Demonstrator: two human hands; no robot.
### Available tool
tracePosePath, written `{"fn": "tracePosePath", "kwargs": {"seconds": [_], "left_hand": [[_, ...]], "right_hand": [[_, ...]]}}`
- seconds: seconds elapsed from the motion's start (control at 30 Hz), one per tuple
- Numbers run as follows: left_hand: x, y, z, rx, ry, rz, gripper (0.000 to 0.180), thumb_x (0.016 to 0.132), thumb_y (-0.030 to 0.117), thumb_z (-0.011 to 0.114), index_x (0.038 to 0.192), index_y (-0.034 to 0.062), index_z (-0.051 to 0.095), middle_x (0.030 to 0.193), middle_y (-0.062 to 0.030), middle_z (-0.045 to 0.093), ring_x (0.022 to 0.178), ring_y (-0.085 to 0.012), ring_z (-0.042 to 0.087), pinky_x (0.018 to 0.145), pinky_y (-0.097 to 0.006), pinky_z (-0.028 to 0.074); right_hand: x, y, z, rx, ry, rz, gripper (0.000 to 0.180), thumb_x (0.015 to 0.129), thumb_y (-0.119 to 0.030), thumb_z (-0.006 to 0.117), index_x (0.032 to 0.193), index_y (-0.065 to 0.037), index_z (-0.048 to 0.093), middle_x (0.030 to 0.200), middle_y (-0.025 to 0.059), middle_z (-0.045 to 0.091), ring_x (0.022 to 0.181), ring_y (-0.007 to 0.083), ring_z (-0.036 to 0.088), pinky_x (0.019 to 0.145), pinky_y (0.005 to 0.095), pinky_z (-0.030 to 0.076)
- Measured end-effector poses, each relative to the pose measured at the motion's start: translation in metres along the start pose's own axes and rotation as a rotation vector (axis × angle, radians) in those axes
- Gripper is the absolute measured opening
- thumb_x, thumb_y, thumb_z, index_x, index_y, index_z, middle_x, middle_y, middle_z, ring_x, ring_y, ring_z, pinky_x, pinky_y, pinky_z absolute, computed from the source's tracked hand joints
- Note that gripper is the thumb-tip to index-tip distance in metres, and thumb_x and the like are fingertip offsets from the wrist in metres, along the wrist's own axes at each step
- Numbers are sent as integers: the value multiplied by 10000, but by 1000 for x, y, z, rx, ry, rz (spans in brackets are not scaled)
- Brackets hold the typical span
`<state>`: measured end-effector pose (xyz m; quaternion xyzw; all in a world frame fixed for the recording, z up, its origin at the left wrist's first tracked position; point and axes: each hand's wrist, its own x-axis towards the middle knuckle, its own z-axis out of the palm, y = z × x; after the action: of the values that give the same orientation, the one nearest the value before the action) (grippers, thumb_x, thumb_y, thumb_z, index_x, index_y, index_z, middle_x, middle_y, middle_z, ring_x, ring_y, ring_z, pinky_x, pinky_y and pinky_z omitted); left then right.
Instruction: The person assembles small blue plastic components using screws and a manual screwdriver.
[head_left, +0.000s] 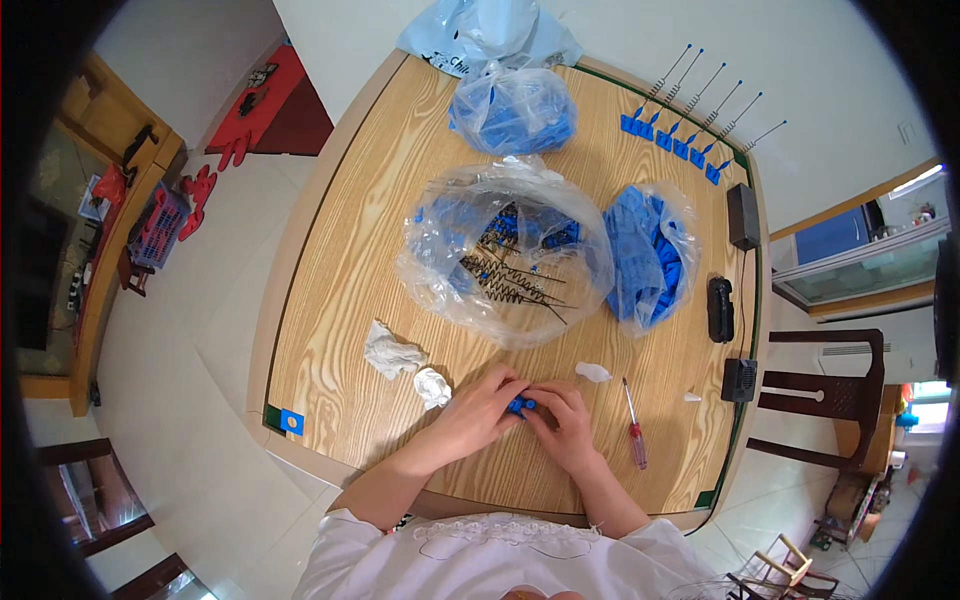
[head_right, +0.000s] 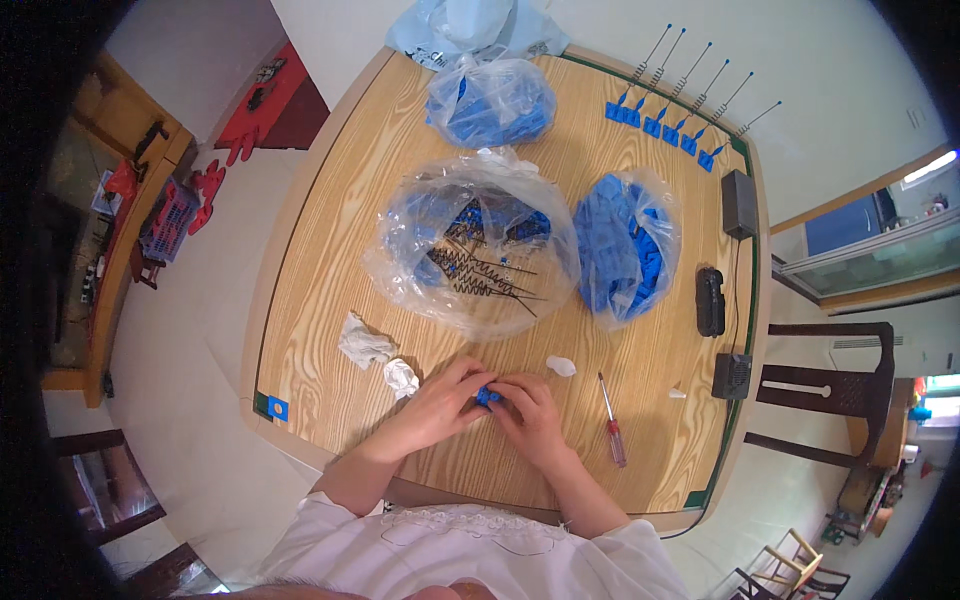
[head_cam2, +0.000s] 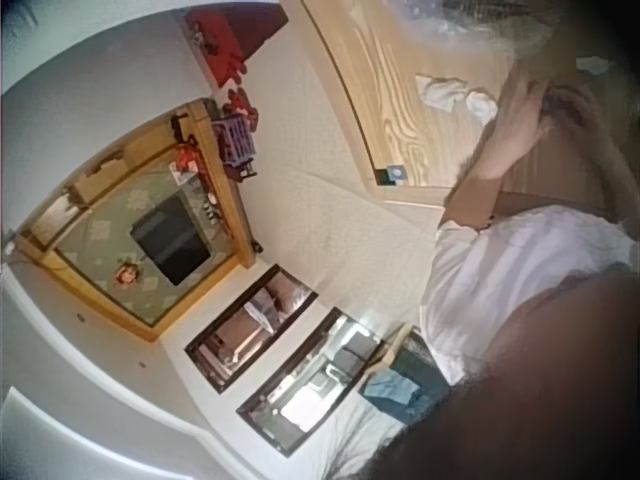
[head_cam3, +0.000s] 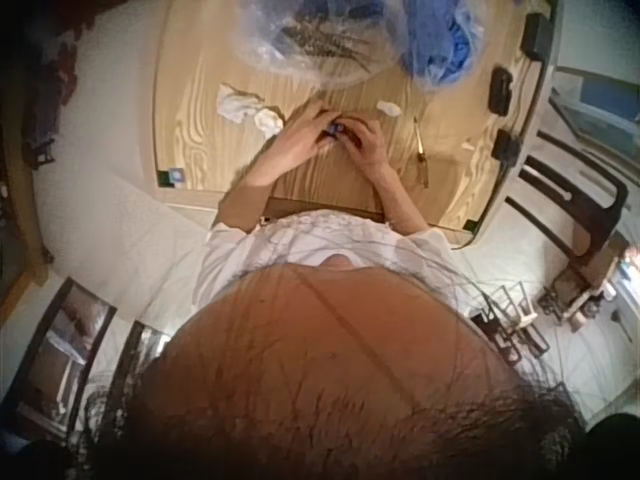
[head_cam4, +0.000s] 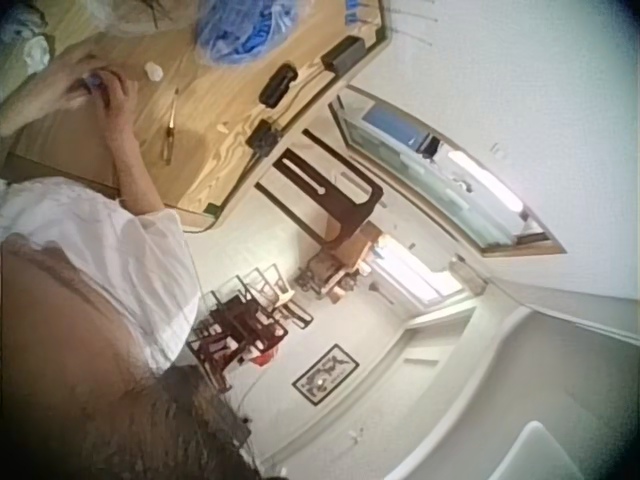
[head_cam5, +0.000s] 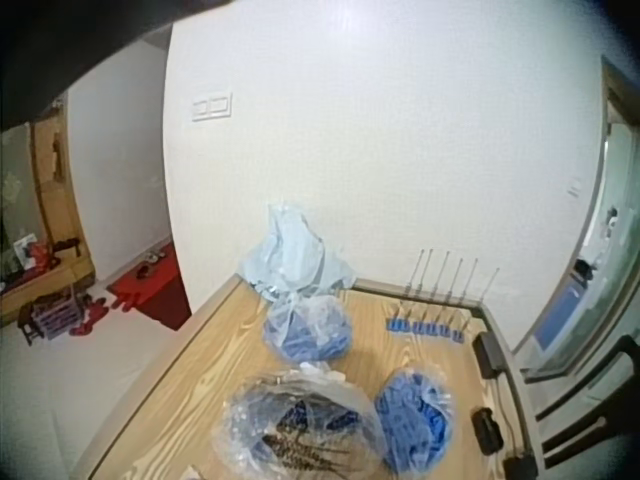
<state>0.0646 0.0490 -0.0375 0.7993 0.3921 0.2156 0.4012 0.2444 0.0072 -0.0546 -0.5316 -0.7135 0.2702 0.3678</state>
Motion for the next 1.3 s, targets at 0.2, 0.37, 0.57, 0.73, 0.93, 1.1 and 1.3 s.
{"fn": "tracePosePath", "kwargs": {"seconds": [0.2,0.37,0.57,0.73,0.93,1.1,1.3], "left_hand": [[3,2,-4,-28,15,-12,488,706,63,713,1156,10,534,1101,-151,477,973,-327,542,813,-365,472],[6,4,-12,-76,-18,-3,537,713,92,731,1196,11,510,1126,-143,461,967,-279,550,796,-339,477],[4,6,-21,-265,-85,-97,544,764,155,714,1234,26,471,1139,-143,449,857,-268,585,768,-348,495],[4,2,-12,-171,-23,-61,519,774,167,708,1223,35,483,1130,-133,457,830,-240,590,732,-317,503],[2,18,-26,-156,101,-71,358,759,84,703,1100,48,601,925,-80,553,733,-195,578,637,-279,490],[4,35,-54,-50,242,32,200,785,37,648,984,35,620,828,-100,545,695,-256,574,596,-342,478],[56,30,-92,362,375,242,147,698,3,612,845,10,617,799,-102,538,747,-265,552,621,-346,471]], "right_hand": [[-4,-3,-2,47,57,88,369,680,12,699,1033,-39,600,1046,126,595,965,284,568,805,351,468],[-15,-15,-19,51,223,-128,269,710,70,639,961,-13,587,915,149,603,838,277,586,691,330,484],[19,-35,-95,-43,356,-69,263,685,94,635,913,-31,594,819,115,592,710,251,581,613,317,467],[113,-32,-103,-99,-20,59,79,769,26,627,839,11,592,764,122,579,714,252,598,612,323,465],[150,8,-52,-697,-527,81,211,813,-237,594,824,-27,606,759,139,616,708,339,618,622,411,487],[143,10,-62,-612,-447,190,199,798,-227,585,805,-28,589,741,157,617,700,344,616,607,437,478],[100,-33,-131,-303,-247,172,146,785,-135,632,797,2,584,673,158,601,612,302,599,545,359,458]]}}
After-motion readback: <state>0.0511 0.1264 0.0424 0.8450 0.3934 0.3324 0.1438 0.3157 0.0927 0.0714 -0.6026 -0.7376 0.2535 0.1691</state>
